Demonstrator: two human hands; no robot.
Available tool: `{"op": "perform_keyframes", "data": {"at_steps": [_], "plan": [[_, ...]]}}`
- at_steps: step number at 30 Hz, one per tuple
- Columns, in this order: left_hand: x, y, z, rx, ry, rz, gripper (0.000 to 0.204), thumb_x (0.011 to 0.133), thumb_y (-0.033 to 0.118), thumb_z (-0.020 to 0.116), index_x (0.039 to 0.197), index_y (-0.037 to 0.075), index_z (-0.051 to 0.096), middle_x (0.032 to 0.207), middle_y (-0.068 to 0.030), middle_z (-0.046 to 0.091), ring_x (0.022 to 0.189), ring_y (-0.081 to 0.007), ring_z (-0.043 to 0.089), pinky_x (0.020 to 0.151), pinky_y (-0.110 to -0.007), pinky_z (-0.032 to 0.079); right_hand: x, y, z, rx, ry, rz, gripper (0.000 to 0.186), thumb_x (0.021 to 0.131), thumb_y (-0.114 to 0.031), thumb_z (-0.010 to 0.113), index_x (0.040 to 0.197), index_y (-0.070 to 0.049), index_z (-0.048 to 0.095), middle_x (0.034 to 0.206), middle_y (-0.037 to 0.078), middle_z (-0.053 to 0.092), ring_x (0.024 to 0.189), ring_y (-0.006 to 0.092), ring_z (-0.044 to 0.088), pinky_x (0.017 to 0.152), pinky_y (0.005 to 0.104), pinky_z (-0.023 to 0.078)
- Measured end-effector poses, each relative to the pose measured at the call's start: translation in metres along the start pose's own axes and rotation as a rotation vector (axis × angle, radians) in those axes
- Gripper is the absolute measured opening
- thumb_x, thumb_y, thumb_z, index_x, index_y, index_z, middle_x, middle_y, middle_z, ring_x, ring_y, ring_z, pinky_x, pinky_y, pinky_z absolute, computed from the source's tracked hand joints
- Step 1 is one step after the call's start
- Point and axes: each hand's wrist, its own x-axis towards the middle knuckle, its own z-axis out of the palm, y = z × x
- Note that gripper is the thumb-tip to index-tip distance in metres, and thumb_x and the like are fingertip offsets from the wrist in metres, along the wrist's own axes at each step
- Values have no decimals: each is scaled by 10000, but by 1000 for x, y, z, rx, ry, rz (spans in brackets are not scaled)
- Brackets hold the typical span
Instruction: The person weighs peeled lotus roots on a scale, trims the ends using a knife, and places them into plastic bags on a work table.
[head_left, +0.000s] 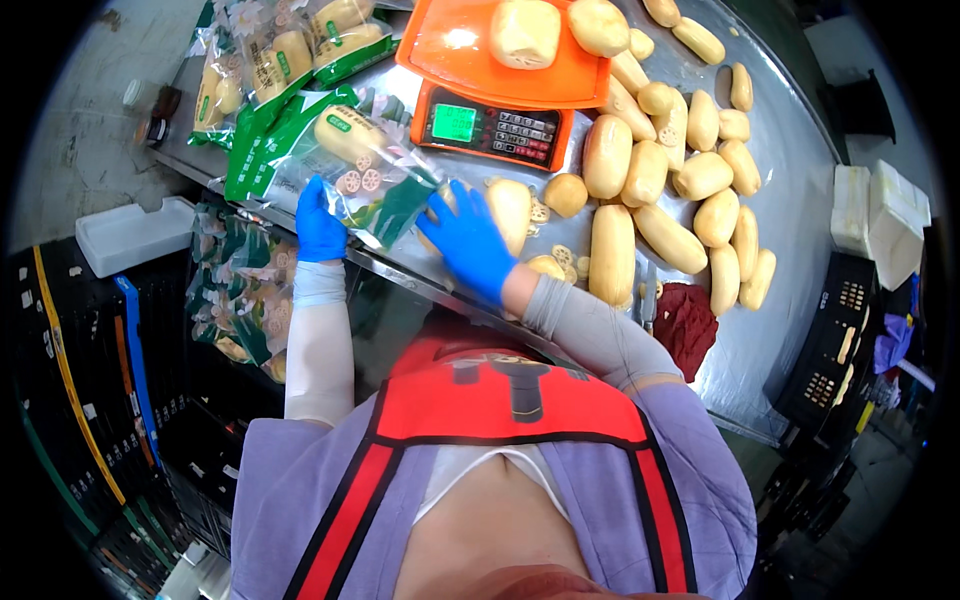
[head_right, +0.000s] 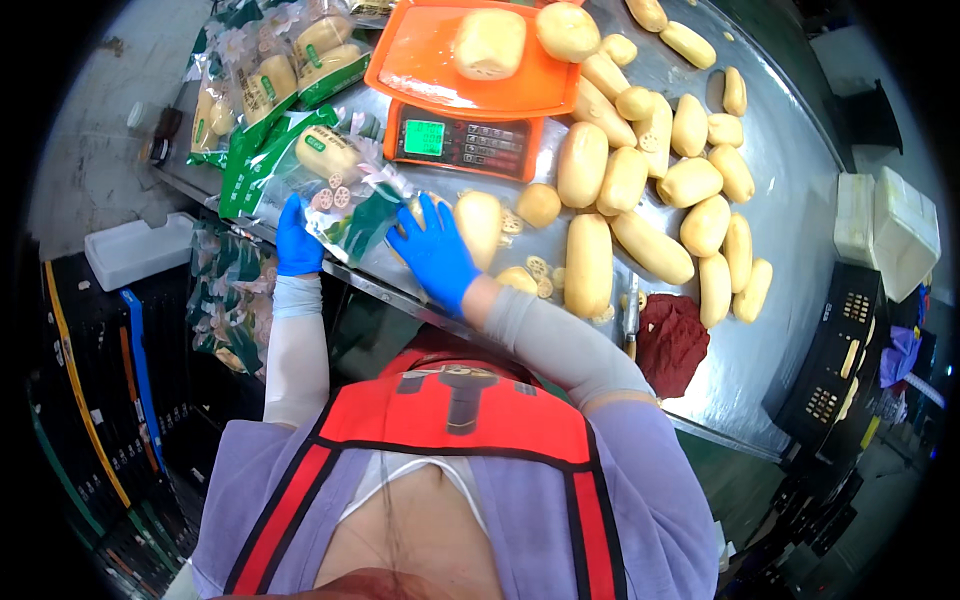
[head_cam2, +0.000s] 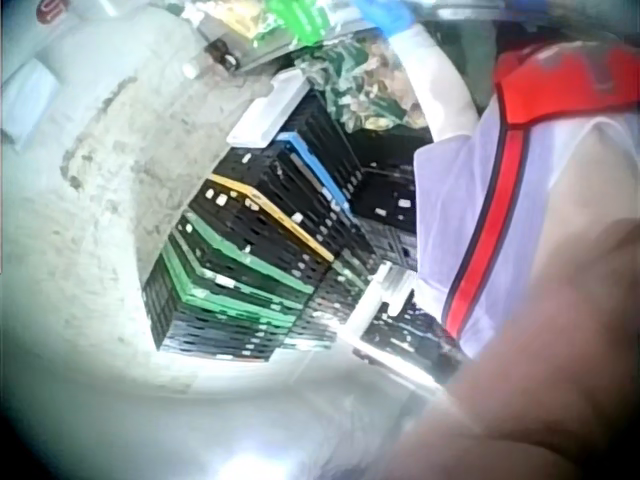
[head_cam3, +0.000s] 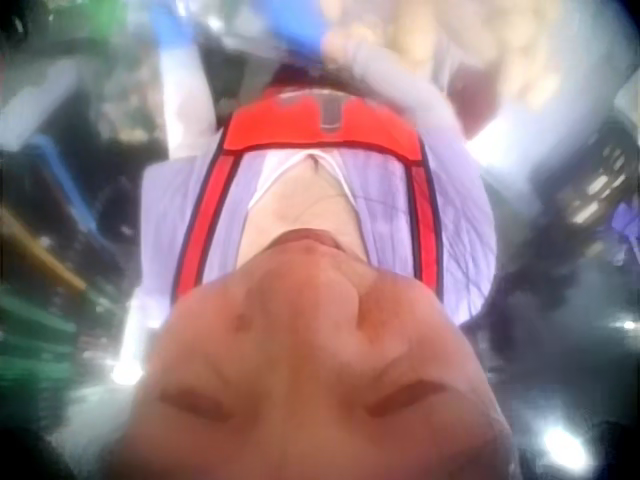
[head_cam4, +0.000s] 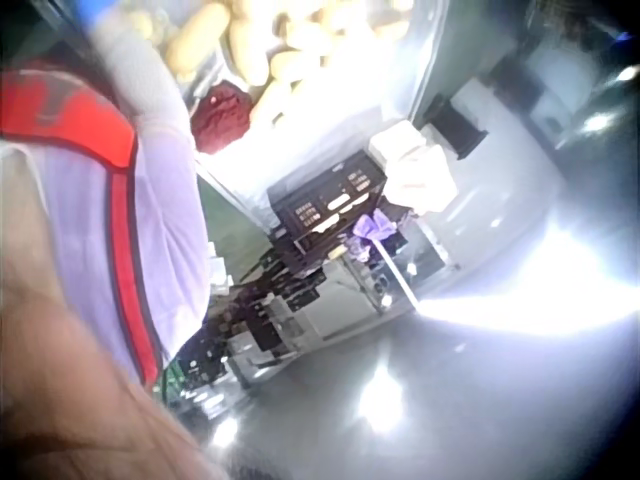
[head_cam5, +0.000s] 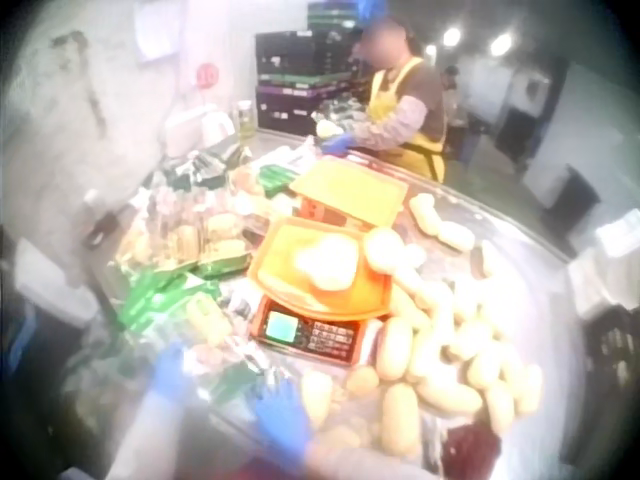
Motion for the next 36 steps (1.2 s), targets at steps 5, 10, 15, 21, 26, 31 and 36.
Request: {"op": "perform_keyframes", "data": {"at_steps": [5, 10, 15, 21, 26, 31, 36], "plan": [[-14, 3, 14, 133, 41, 56, 76, 917, 188, 533, 891, 117, 528, 820, -2, 569, 821, -127, 567, 767, -293, 462, 16, 11, 5, -102, -150, -35, 395, 759, -169, 592, 1144, -113, 525, 1242, 173, 463, 1161, 439, 415, 927, 569, 355], [-6, -1, -2, 133, -18, 74, 101, 921, 184, 527, 844, 117, 529, 783, 19, 521, 763, -99, 535, 746, -281, 458, 17, 39, -31, 185, -254, -53, 636, 653, -276, 699, 1231, -111, 493, 1239, 186, 468, 1146, 426, 434, 883, 526, 420], [-17, 1, 9, 278, 62, 70, 102, 900, 203, 556, 931, 106, 559, 846, -8, 552, 798, -130, 556, 723, -301, 474, 4, 58, -54, 535, 6, 180, 614, 719, -209, 600, 1305, -116, 441, 1256, 233, 464, 1063, 399, 526, 871, 442, 468], [-11, -5, 4, 352, 90, 117, 148, 886, 198, 582, 997, 101, 575, 922, -18, 584, 821, -138, 559, 741, -296, 467, 0, 59, -43, 291, 196, 275, 618, 745, -198, 615, 1334, -189, 427, 1277, 231, 447, 993, 368, 570, 778, 426, 507], [-6, -5, 1, 385, 143, 163, 232, 877, 167, 602, 1080, 66, 552, 981, -38, 589, 889, -140, 564, 799, -277, 457, 5, 64, -34, 437, 135, 402, 695, 694, -199, 689, 1324, -170, 396, 1259, 199, 462, 1032, 363, 554, 832, 435, 489], [-45, -5, 73, 868, 207, 769, 604, 799, 123, 701, 1298, -19, 391, 1279, -140, 446, 1154, -237, 455, 981, -358, 382, -18, 74, -54, 846, 383, 634, 696, 677, -246, 740, 1279, -125, 414, 1182, 139, 514, 1054, 317, 548, 890, 388, 461], [-109, -15, 150, 1247, -509, 877, 728, 715, 150, 776, 1318, -18, 405, 1342, -178, 428, 1243, -309, 410, 1049, -397, 317, -33, 58, -104, 1888, 392, 883, 569, 838, -379, 643, 1282, -117, 404, 1183, 75, 501, 1033, 182, 527, 822, 312, 470]]}}
